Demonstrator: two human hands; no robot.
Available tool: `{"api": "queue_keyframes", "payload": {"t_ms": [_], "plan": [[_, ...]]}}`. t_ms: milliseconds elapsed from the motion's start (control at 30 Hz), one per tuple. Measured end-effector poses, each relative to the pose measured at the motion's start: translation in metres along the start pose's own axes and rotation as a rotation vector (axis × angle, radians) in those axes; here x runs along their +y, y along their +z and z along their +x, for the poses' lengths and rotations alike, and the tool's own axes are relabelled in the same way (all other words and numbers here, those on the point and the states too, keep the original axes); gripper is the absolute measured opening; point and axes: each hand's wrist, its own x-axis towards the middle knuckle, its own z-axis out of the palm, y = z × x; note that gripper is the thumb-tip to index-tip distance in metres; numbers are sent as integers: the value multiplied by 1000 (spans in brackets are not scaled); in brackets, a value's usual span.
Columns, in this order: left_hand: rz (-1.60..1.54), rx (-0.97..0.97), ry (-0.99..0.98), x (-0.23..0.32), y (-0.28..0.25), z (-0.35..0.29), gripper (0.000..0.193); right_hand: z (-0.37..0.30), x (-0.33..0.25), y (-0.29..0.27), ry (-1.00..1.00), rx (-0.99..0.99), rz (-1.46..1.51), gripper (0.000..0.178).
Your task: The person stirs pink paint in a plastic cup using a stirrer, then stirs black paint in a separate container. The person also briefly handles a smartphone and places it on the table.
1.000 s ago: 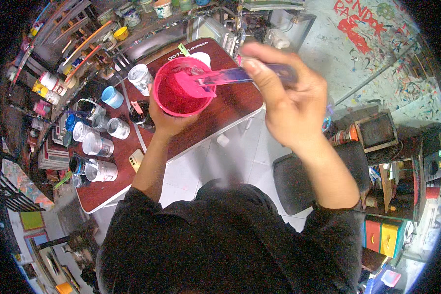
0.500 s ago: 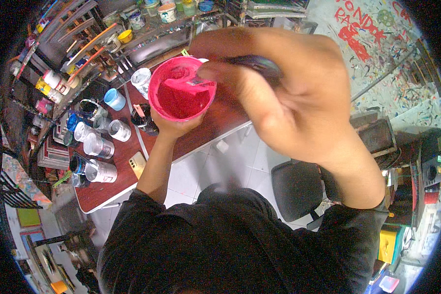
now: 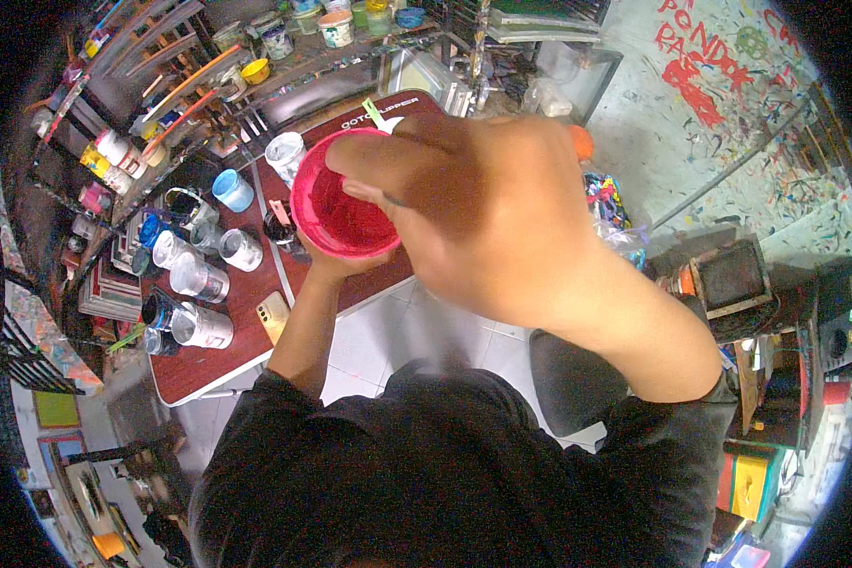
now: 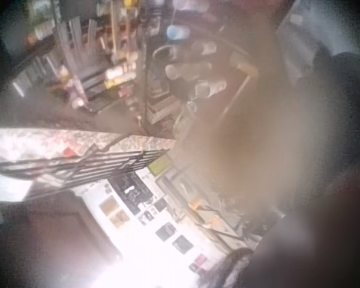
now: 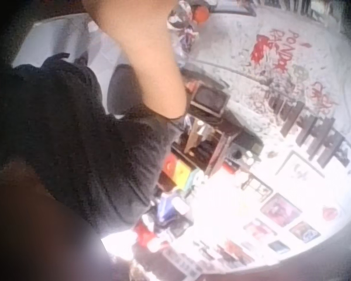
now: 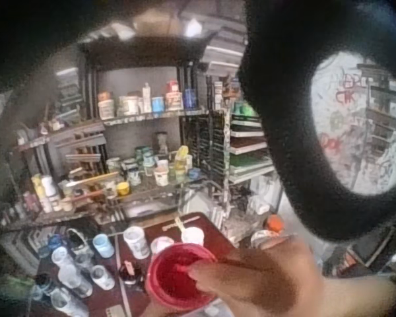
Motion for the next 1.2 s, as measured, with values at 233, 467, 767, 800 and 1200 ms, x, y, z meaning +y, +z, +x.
{"api": "queue_keyframes", "payload": {"t_ms": [233, 467, 767, 800, 1200], "plan": [[165, 2, 244, 13, -8, 20, 85, -7, -2, 16, -104, -88, 448, 18], [400, 45, 516, 21, -14, 27, 70, -8, -7, 1, -85, -18, -82, 16], [-1036, 56, -575, 56, -12, 27, 50, -9, -5, 4, -180, -63, 337, 14], [-838, 36, -486, 42, -14, 20, 49, -7, -6, 3, -176, -7, 255, 15], [-162, 122, 61, 21, -18, 8, 76, -5, -13, 39, -137, -73, 399, 22]]}}
